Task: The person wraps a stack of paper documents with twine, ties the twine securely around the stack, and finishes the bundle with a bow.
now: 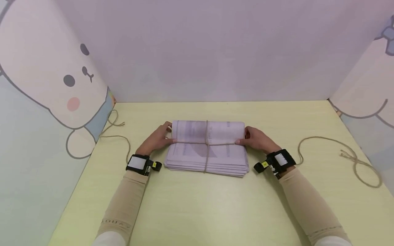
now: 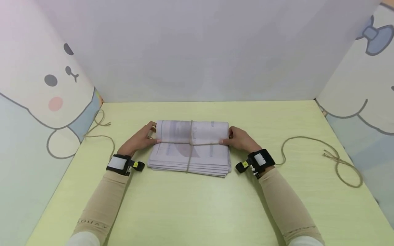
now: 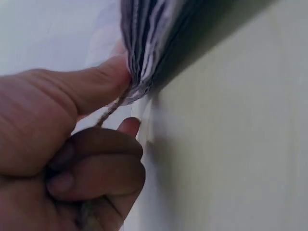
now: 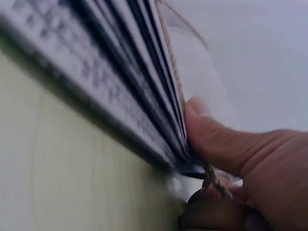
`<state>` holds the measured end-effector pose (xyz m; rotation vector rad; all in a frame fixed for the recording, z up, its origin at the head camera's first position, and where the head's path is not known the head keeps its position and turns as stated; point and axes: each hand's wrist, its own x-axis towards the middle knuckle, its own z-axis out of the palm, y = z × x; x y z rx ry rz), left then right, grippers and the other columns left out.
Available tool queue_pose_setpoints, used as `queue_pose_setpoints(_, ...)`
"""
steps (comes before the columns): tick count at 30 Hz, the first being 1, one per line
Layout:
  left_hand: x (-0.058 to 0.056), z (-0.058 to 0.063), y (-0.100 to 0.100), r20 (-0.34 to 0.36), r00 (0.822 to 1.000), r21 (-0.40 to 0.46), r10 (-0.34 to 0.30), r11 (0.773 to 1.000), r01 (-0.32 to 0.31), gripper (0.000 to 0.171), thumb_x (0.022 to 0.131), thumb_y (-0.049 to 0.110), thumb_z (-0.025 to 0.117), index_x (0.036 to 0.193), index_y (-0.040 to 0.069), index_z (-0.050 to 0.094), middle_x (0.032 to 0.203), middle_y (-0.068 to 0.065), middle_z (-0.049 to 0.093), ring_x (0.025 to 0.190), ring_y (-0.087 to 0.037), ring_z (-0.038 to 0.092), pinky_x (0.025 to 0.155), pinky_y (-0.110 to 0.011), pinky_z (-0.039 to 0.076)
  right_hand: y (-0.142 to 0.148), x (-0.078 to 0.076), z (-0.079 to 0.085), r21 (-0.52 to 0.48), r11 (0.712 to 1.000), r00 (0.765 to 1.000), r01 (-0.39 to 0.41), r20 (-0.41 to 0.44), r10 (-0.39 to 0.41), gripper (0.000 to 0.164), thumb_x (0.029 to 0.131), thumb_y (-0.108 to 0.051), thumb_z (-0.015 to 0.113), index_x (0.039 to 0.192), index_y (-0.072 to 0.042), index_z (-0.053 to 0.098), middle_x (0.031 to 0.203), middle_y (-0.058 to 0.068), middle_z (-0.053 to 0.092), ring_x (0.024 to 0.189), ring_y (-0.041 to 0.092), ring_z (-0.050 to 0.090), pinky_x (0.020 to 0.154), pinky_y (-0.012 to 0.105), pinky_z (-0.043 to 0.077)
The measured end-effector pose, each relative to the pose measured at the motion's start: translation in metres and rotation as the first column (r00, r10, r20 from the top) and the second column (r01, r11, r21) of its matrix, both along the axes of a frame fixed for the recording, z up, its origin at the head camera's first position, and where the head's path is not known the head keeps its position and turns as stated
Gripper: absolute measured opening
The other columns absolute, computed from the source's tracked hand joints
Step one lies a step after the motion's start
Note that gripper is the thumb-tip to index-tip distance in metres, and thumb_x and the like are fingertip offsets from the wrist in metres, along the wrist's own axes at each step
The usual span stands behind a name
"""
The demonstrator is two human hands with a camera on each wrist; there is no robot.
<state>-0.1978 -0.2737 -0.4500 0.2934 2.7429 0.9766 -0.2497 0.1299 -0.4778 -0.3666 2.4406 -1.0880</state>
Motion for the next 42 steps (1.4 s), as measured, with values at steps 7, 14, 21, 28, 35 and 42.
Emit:
queue_pose_setpoints(7,0.002,-0.001,-0.005,-0.024,0.992,0.059,-0.124,0.99,0.125,0.04,0.091,0.013,0.061,0.115,0.01,0.029,0.119,-0.015,0.052,0.112,-0.029,0.052,0.089,-0.044,0.042,0.002,-0.002,-0.003,-0.107,0.994,0.998,-0.029,-0.066,0.022,0.058,0.084,-0.041,0.067,0.12,-0.005,0.04,0.116,0.017,0.052,0.105,0.03,0.05,0.087,0.042,0.041)
queue_pose_setpoints(14,0.0,-0.003,-0.007,0.06,0.99,0.096,-0.129,0.988,0.123,0.046,0.089,0.015,0.064,0.113,0.009,0.026,0.113,-0.012,0.056,0.103,-0.023,0.056,0.087,-0.039,0.042,0.007,-0.004,-0.007,-0.137,0.987,0.985,-0.083,-0.162,0.061,0.048,0.087,-0.039,0.064,0.117,-0.01,0.039,0.113,0.016,0.058,0.1,0.028,0.058,0.078,0.038,0.047)
queue_pose_setpoints(21,0.0,-0.001,-0.007,0.179,0.98,0.194,-0.091,0.98,0.055,0.035,0.083,0.011,0.071,0.112,0.002,0.054,0.1,-0.01,0.064,0.094,-0.021,0.059,0.084,-0.036,0.045,0.01,-0.006,-0.008,-0.172,0.984,0.989,-0.036,-0.145,0.01,0.06,0.084,-0.038,0.068,0.125,-0.009,0.035,0.106,0.019,0.064,0.093,0.027,0.063,0.075,0.038,0.049)
queue_pose_setpoints(28,0.003,0.003,-0.007,-0.016,0.994,0.009,-0.11,0.994,0.11,0.013,0.08,0.019,0.075,0.086,0.011,0.067,0.081,0.001,0.065,0.077,-0.015,0.055,0.07,-0.031,0.044,0.011,-0.005,0.0,-0.097,0.995,0.977,-0.007,-0.212,-0.013,0.061,0.081,-0.043,0.069,0.127,-0.004,0.054,0.106,0.014,0.066,0.098,0.027,0.062,0.079,0.041,0.05)
queue_pose_setpoints(35,0.008,0.02,-0.005,-0.357,0.929,0.041,-0.096,0.992,0.118,0.016,0.086,0.007,0.066,0.102,0.012,0.067,0.093,-0.001,0.064,0.083,-0.014,0.06,0.071,-0.031,0.05,0.016,-0.002,0.02,-0.194,0.98,0.757,-0.051,-0.648,-0.088,0.025,0.079,-0.017,0.075,0.102,-0.009,0.067,0.091,0.007,0.07,0.08,0.019,0.066,0.066,0.034,0.053)
queue_pose_setpoints(42,0.014,0.043,-0.006,-0.613,0.785,0.119,-0.094,0.97,0.21,0.027,0.085,0.0,0.064,0.104,0.017,0.073,0.08,0.005,0.058,0.065,-0.008,0.045,0.059,-0.023,0.038,0.019,0.0,0.035,-0.298,0.922,0.523,-0.247,-0.842,-0.132,0.034,0.075,0.019,0.064,0.096,-0.006,0.07,0.094,0.007,0.069,0.086,0.009,0.062,0.077,0.013,0.043)
